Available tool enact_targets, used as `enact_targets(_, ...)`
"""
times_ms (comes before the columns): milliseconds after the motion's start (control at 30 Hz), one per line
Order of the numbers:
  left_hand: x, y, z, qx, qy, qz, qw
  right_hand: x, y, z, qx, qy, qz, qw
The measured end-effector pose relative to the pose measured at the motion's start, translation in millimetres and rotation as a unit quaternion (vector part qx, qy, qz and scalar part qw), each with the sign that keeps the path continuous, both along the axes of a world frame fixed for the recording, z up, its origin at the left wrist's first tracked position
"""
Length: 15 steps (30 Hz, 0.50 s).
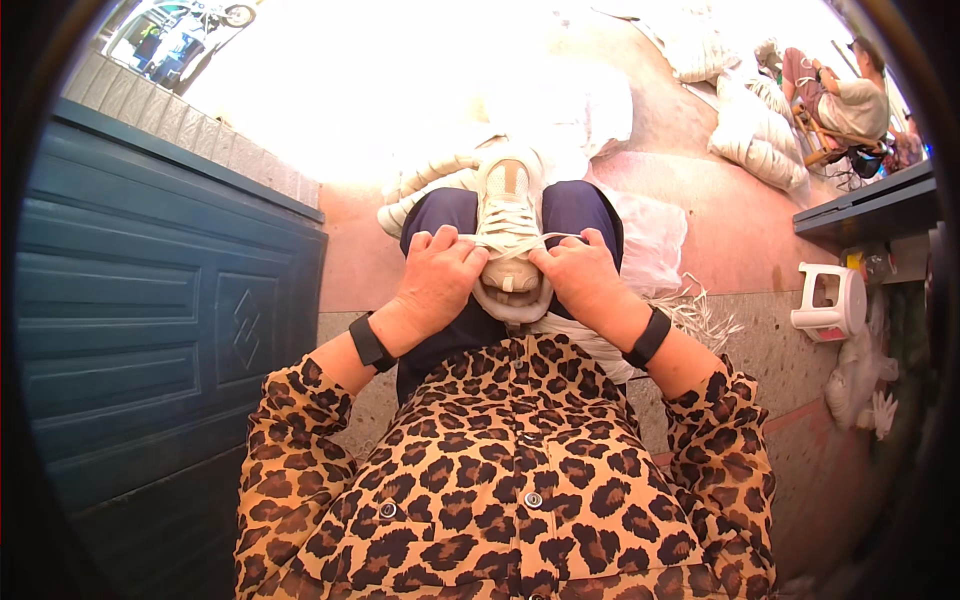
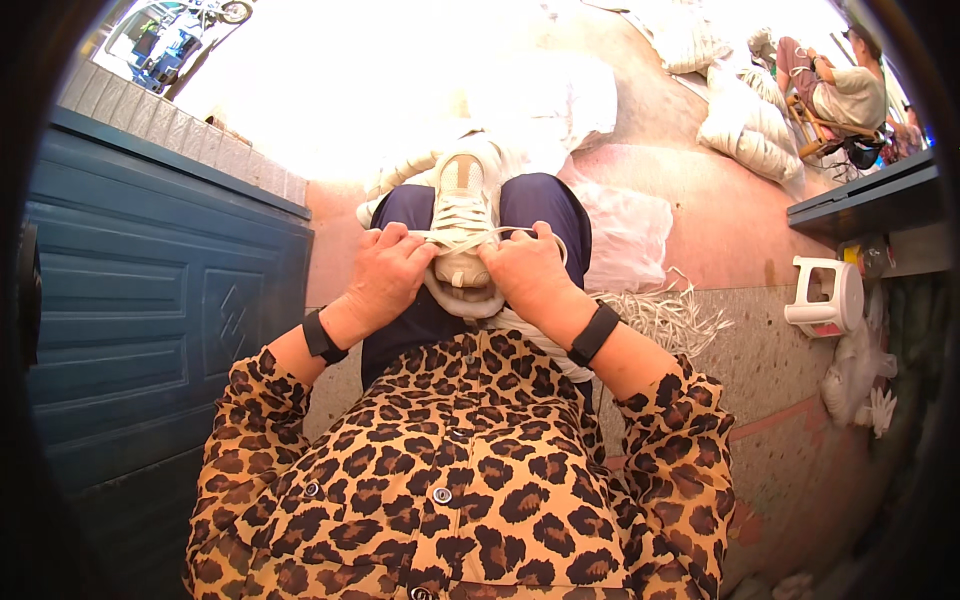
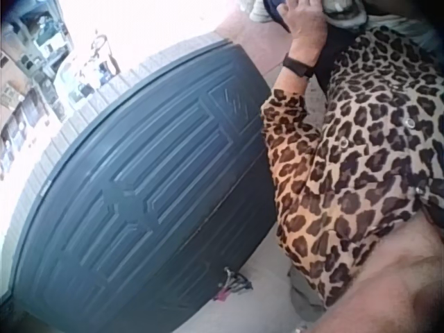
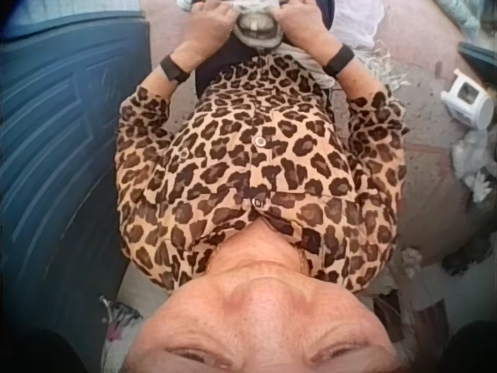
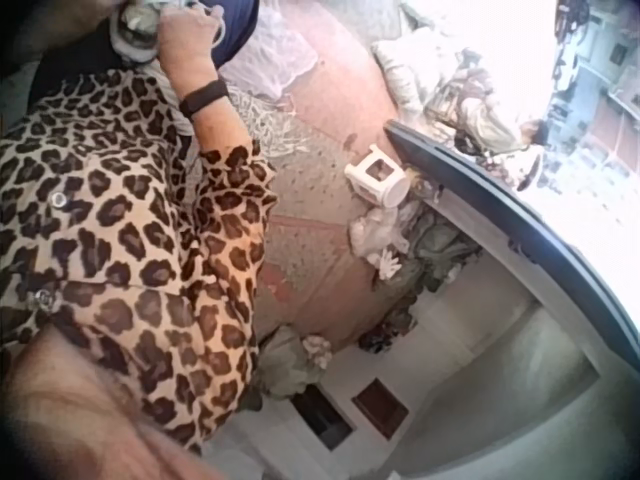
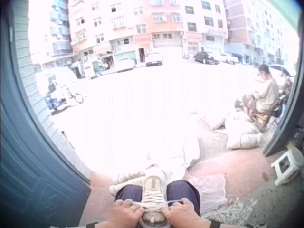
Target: Lacing a pair of white athletic shoes.
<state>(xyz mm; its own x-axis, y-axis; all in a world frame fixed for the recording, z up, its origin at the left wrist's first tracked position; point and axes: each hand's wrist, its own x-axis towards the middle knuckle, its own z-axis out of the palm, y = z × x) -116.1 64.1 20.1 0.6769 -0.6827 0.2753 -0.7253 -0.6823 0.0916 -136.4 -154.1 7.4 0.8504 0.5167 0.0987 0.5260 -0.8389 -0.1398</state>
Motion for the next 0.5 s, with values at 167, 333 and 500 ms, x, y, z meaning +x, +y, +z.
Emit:
enact_targets(167, -4.5, -11.6, 1.7, 0.006, -0.081, 0.033, 0.996, -0.6, 9.5, 8.4, 0.055, -0.081, -0.021, 0.995)
enact_targets(333, 16.3, -33.2, 25.9, -0.288, 0.246, 0.139, 0.915, 15.5, 15.9, 28.8, 0.35, -0.028, -0.11, 0.93)
enact_targets(500, 54.3, -40.8, 34.1, -0.435, 0.459, 0.177, 0.754, 44.5, 17.6, 42.2, 0.382, 0.01, -0.165, 0.909)
